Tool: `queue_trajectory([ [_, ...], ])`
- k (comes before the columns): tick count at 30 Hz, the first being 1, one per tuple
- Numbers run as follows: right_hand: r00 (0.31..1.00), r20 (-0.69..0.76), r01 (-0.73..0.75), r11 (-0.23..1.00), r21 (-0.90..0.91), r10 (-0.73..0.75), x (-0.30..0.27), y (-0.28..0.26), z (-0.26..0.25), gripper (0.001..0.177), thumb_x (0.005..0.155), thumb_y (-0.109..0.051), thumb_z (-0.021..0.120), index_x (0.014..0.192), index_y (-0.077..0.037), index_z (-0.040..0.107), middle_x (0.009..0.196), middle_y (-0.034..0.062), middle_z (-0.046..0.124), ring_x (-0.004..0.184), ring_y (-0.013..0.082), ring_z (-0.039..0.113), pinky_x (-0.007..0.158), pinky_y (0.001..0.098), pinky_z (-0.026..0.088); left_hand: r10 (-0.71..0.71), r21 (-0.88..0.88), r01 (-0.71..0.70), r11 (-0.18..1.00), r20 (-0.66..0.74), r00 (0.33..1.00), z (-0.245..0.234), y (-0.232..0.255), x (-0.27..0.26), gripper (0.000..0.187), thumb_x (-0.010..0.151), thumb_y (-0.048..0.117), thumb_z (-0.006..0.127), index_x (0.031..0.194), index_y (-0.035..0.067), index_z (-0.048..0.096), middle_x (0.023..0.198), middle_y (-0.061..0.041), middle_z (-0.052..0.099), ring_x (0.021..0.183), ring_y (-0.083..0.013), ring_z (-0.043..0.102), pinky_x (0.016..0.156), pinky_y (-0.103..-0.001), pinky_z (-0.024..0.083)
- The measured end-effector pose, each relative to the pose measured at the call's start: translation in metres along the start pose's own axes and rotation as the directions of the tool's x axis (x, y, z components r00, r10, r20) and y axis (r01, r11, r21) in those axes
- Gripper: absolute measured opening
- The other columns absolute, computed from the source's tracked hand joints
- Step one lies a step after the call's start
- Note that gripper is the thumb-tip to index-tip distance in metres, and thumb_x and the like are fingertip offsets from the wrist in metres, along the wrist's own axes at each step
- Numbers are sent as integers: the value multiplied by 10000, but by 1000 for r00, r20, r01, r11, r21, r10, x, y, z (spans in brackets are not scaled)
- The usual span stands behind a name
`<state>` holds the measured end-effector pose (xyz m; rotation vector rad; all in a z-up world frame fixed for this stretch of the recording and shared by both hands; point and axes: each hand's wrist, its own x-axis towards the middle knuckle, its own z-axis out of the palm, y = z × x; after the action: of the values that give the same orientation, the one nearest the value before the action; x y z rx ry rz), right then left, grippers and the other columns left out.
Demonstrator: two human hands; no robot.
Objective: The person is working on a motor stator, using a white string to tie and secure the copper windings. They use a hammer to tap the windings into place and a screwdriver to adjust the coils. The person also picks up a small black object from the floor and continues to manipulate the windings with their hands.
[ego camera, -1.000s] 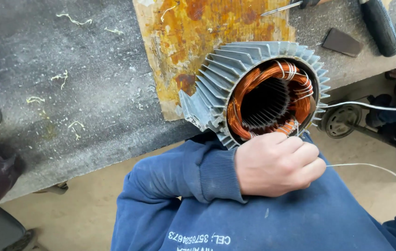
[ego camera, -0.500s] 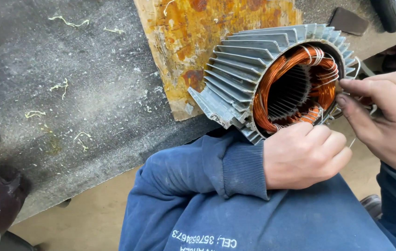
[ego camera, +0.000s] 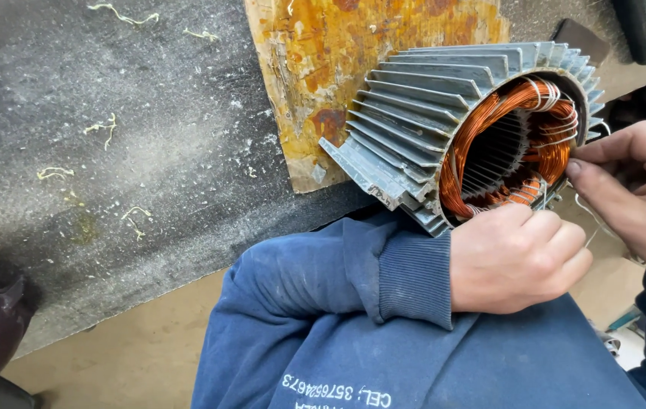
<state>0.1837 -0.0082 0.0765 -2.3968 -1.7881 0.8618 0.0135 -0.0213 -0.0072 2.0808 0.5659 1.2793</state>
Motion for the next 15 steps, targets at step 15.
queue_trajectory([
  [15,982,-49,183,981,63,-180,3,6,0,237,1102,119,758,1306,118,639,1138,228,588,893,244,575,790,323,462,23,38,-24,999,37,999,-7,-1,0,252,986,18,549,753,111,543,782,-89,498,677,-278,477,617,-420,317],
])
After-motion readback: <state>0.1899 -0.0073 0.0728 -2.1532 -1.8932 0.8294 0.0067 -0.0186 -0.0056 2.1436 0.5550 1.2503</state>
